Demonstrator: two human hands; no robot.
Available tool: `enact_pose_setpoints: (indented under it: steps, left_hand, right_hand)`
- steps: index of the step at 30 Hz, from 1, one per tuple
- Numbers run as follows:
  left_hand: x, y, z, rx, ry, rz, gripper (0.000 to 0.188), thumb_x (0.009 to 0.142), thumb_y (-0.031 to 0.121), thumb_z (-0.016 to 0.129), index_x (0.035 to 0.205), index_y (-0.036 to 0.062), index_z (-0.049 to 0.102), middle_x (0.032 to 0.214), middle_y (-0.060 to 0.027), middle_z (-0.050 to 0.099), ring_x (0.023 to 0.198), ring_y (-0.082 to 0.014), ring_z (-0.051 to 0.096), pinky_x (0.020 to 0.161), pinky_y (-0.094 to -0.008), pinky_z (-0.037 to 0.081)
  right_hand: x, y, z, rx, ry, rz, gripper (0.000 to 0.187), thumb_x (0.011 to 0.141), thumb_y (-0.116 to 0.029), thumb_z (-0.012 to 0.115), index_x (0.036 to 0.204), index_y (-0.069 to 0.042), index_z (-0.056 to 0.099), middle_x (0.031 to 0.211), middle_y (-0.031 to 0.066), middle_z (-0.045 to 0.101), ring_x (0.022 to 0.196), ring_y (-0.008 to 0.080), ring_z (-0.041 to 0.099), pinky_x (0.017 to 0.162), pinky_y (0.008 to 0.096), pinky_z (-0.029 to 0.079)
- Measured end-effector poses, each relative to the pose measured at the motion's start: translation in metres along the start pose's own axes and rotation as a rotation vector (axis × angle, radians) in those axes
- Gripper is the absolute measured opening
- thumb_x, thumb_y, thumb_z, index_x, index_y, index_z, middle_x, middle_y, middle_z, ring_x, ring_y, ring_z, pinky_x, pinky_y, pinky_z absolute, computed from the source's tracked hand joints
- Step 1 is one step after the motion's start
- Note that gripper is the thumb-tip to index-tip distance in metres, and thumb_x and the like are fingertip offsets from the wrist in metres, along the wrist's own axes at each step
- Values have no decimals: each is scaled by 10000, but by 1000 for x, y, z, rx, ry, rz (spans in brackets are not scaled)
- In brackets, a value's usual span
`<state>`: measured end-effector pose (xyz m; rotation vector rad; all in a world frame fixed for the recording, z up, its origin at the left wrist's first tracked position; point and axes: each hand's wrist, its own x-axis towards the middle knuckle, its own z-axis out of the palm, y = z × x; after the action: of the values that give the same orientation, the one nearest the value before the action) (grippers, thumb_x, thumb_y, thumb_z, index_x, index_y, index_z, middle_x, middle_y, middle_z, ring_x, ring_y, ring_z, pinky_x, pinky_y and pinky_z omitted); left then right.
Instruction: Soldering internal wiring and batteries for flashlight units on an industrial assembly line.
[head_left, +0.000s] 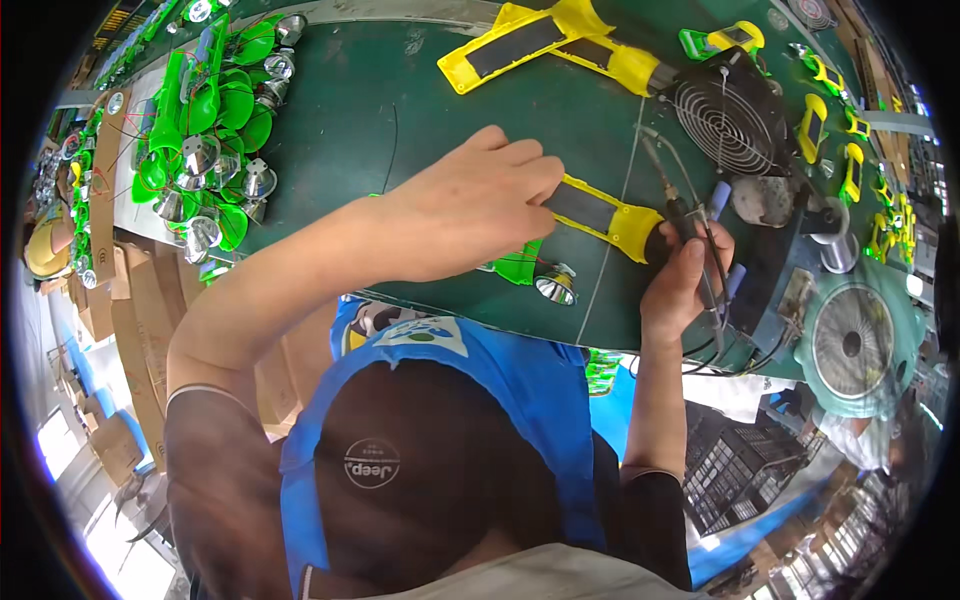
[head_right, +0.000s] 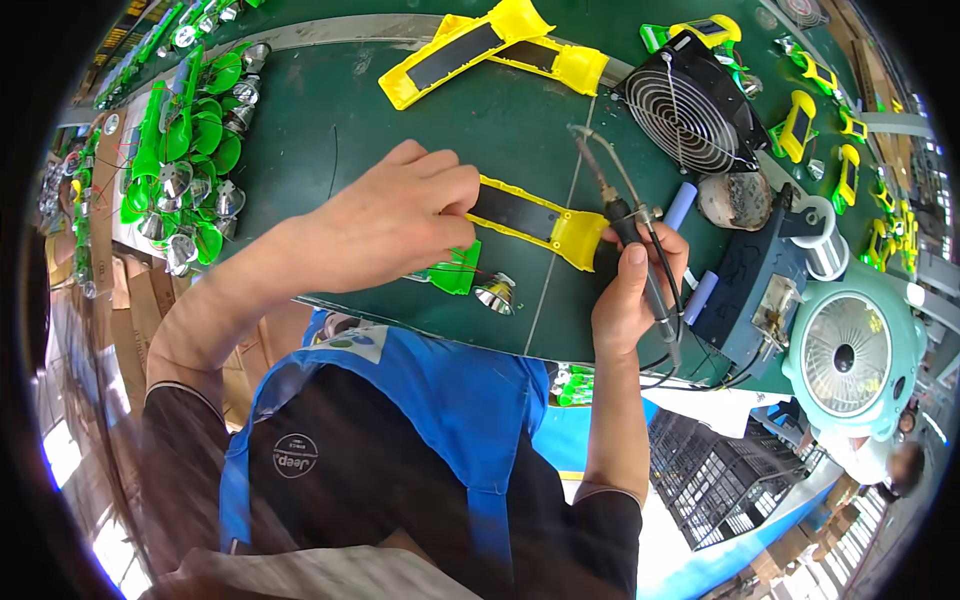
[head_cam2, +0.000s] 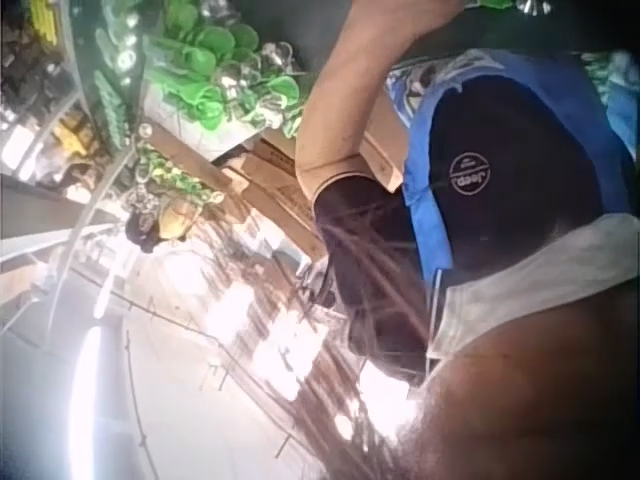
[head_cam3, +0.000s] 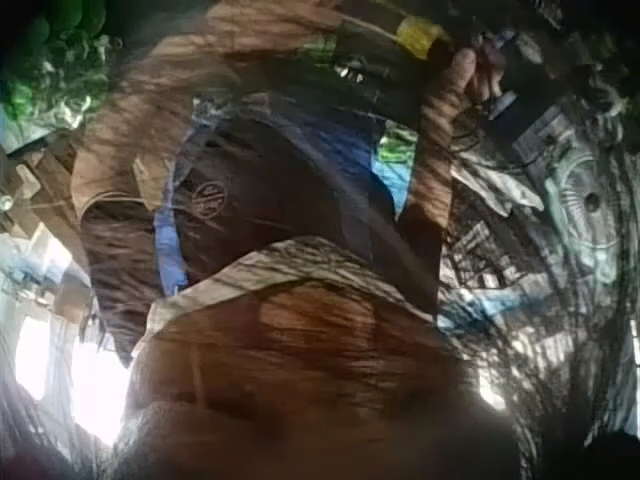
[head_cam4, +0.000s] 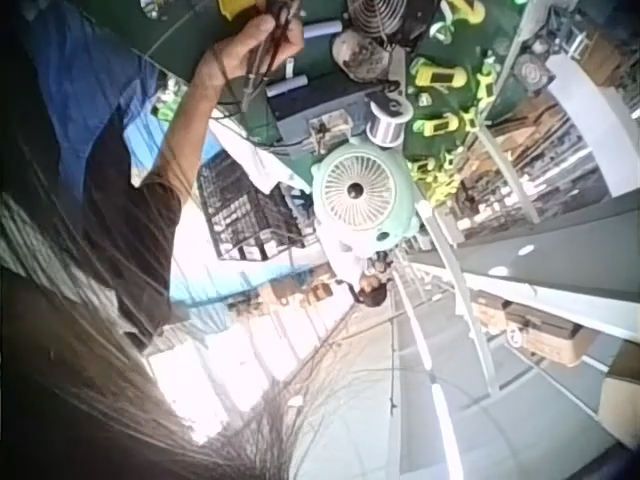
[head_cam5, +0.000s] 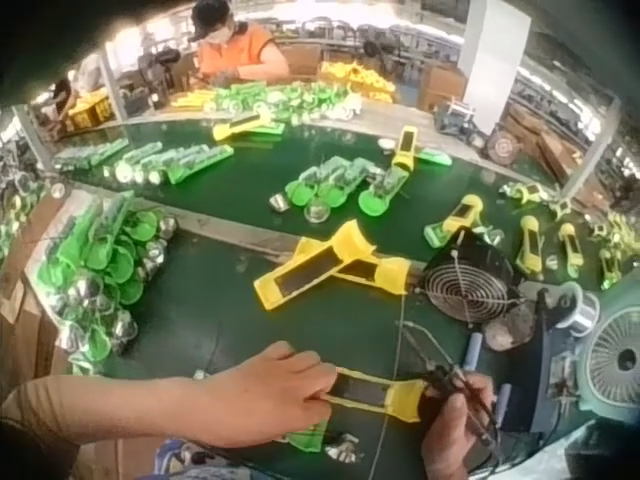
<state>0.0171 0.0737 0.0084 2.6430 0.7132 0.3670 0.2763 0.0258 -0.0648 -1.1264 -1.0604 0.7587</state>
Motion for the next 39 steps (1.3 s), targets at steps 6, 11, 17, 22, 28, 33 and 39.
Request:
enact_pose_setpoints:
  steps: [6,11,17,22,28,33,39]
  left_hand:
    - [-5,8,19,-48,124,-9,118,745,89,674,765,95,557,899,-31,516,933,-212,504,809,-360,384]
    - [11,27,45,-58,428,-212,170,702,56,717,812,87,591,774,-38,570,794,-237,572,764,-360,425]
    - [25,22,35,206,168,-269,69,689,105,657,744,79,624,714,-77,619,732,-245,627,678,-351,437]
    - [45,25,11,228,-213,-281,187,764,223,712,763,58,622,684,-81,616,708,-273,625,672,-374,440]
    - [46,14,17,160,-144,-239,181,765,200,710,717,52,619,641,-109,616,683,-304,625,621,-407,437]
    - [51,23,14,168,-154,-264,174,770,182,699,703,47,612,641,-116,619,677,-312,624,625,-412,446]
    - [37,16,29,276,-68,-273,138,800,167,669,748,53,612,655,-93,623,633,-300,614,601,-396,445]
  right_hand:
    - [9,2,23,82,-102,42,330,968,-251,580,1180,-27,461,1073,147,629,959,186,623,907,313,443]
    - [-16,-13,52,98,-134,183,350,979,-299,548,1181,-33,446,1058,120,598,955,163,588,881,311,445]
    - [-23,-12,48,133,-205,168,380,976,-307,546,1200,-24,429,1080,108,572,982,160,566,926,311,414]
    - [-22,-11,47,168,-158,199,360,983,-296,534,1201,-25,441,1101,89,549,973,152,575,905,308,435]
    - [-21,-11,48,208,-121,225,364,970,-317,570,1152,-32,433,1010,104,593,946,140,556,886,293,444]
    - [-22,-11,45,185,-161,190,342,989,-266,518,1204,-11,439,1085,107,576,980,151,573,917,314,427]
    - [-21,-8,47,212,-132,180,357,973,-302,565,1159,-27,433,1011,109,593,955,148,558,893,297,436]
